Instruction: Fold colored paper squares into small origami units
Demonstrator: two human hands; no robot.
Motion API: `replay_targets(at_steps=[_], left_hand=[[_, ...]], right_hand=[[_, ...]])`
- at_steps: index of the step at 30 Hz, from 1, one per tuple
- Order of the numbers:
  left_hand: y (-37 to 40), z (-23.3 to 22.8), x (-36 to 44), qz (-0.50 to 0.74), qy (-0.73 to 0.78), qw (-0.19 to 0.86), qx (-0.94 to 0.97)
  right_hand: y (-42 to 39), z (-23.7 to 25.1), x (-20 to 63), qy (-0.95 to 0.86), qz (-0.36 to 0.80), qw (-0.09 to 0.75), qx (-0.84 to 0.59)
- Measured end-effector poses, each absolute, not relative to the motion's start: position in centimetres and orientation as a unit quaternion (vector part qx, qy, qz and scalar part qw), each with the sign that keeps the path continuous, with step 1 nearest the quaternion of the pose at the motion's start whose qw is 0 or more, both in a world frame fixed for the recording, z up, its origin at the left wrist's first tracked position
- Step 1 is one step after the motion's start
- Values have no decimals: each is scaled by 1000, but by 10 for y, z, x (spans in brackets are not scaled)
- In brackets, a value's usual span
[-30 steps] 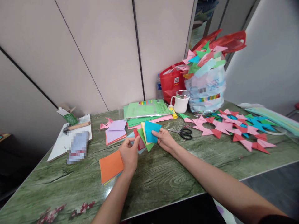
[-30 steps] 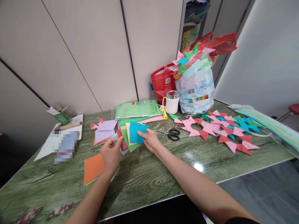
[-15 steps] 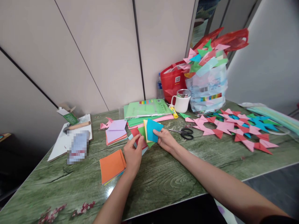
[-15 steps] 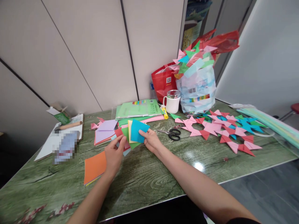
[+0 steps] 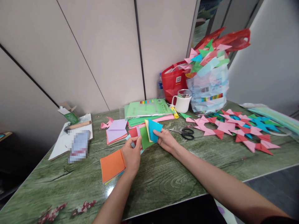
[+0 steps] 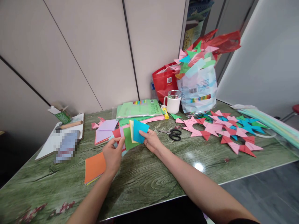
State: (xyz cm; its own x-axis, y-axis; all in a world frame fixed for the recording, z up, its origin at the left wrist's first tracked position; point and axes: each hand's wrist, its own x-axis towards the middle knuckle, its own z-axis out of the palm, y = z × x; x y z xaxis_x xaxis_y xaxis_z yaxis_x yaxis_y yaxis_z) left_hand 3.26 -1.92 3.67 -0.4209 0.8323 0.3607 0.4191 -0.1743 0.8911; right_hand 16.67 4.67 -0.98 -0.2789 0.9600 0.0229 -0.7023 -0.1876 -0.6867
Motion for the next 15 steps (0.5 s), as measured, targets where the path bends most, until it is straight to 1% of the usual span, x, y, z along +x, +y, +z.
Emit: replay_targets(at_steps=[4, 10, 15], left_hand=[[-20, 36, 34, 576, 624, 174, 498], [-21, 33, 33, 593, 598, 80, 533], [-19, 30, 31, 549, 599, 137, 567]], right_hand=[[48, -12, 166, -303, 738, 564, -213], [47, -9, 165, -304, 729, 575, -214], [45, -6, 165, -303, 730, 576, -208]])
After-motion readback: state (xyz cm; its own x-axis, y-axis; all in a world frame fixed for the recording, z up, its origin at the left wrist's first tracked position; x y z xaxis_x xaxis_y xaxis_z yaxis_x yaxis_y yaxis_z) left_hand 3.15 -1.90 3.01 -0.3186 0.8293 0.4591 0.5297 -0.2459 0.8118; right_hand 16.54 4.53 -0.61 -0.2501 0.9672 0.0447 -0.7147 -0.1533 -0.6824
